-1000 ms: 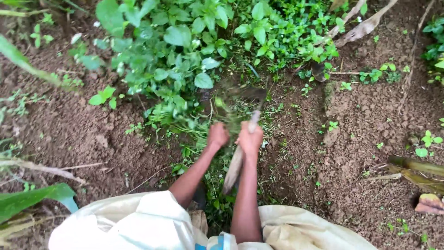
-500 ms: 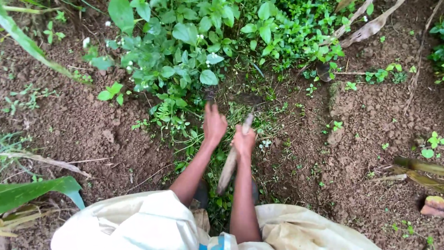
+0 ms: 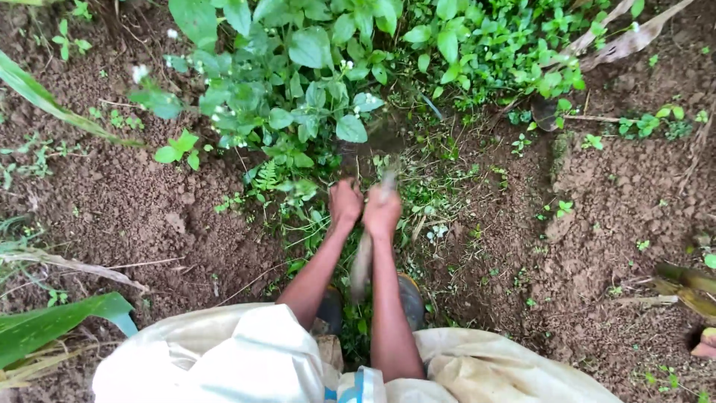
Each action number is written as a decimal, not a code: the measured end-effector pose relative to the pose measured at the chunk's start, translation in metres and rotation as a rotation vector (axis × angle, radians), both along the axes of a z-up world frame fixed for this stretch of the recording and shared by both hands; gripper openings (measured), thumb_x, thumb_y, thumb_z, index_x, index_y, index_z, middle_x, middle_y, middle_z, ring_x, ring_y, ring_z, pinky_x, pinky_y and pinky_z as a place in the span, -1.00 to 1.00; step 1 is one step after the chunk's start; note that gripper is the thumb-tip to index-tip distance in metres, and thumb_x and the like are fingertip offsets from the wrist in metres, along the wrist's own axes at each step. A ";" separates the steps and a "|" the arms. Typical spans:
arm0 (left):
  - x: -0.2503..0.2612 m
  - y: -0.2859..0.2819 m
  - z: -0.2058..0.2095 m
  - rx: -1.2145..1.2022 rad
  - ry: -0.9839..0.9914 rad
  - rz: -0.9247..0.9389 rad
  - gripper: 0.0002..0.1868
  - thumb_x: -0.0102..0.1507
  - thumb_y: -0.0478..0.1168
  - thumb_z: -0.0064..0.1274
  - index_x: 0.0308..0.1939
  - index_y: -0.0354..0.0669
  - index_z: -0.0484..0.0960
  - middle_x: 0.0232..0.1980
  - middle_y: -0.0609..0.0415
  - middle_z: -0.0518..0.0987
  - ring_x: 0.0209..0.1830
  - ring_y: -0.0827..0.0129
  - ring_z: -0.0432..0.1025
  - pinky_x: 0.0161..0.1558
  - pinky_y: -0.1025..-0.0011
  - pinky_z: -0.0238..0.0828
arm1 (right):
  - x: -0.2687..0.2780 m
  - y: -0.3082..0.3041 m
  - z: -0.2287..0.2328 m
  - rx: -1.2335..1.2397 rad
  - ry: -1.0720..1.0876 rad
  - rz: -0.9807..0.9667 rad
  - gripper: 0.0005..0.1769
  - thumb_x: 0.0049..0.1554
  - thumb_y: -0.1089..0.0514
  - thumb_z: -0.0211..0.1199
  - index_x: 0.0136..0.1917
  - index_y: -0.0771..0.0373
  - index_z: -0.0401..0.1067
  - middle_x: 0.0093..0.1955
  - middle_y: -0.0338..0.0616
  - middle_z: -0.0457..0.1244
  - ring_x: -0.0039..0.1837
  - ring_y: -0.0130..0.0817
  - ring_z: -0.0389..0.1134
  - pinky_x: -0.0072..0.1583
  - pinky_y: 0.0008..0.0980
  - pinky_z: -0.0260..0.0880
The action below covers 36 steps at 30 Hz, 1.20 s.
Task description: Clearing weeds from a patch of soil using a small hand tool and manual pulling
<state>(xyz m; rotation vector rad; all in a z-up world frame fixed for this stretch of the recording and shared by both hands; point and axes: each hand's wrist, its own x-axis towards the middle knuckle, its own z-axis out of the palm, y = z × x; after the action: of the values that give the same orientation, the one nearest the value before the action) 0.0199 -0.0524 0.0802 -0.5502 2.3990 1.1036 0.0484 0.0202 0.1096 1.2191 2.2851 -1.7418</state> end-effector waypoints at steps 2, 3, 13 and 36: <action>0.012 0.008 -0.003 0.047 -0.028 0.038 -0.79 0.29 -0.31 -0.06 -0.28 -0.21 0.71 -0.29 -0.24 0.68 -0.14 -0.10 0.60 -0.08 0.01 0.55 | 0.015 0.012 -0.025 -0.053 -0.118 0.027 -0.69 0.17 0.01 0.25 0.00 0.31 0.50 -0.29 0.07 0.35 -0.26 -0.13 0.41 -0.19 -0.21 0.46; 0.015 0.011 -0.004 0.088 -0.054 0.077 -0.78 0.30 -0.27 -0.06 -0.32 -0.14 0.72 -0.29 -0.21 0.68 -0.18 -0.03 0.60 -0.05 0.06 0.55 | 0.019 0.017 -0.038 -0.113 -0.234 0.054 -0.70 0.21 -0.04 0.23 0.01 0.23 0.48 -0.42 -0.13 0.34 -0.47 -0.37 0.36 -0.39 -0.43 0.50; 0.034 0.011 -0.002 -0.017 0.037 -0.425 -0.66 0.31 -0.20 -0.09 0.03 -0.17 0.73 0.06 -0.26 0.66 0.11 -0.20 0.55 0.11 -0.06 0.54 | -0.009 0.058 0.088 -0.187 -0.002 -0.036 -0.84 0.22 0.08 0.21 -0.07 0.22 0.42 -0.45 -0.20 0.26 -0.51 -0.46 0.27 -0.46 -0.55 0.34; -0.016 -0.095 0.214 -0.066 0.275 -0.478 -0.50 0.20 0.11 0.28 -0.05 -0.26 0.70 -0.04 -0.31 0.68 -0.04 -0.09 0.61 0.10 0.07 0.58 | 0.024 0.074 0.147 -0.346 -0.139 0.780 -0.77 0.10 0.19 0.22 0.01 0.34 0.47 -0.55 -0.09 0.23 -0.57 -0.40 0.23 -0.47 -0.44 0.24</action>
<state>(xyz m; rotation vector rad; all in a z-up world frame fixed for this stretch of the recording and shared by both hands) 0.0041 -0.1469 0.2946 0.1702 2.6087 0.9329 0.0721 0.0938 0.2570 0.2971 1.8737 -1.5640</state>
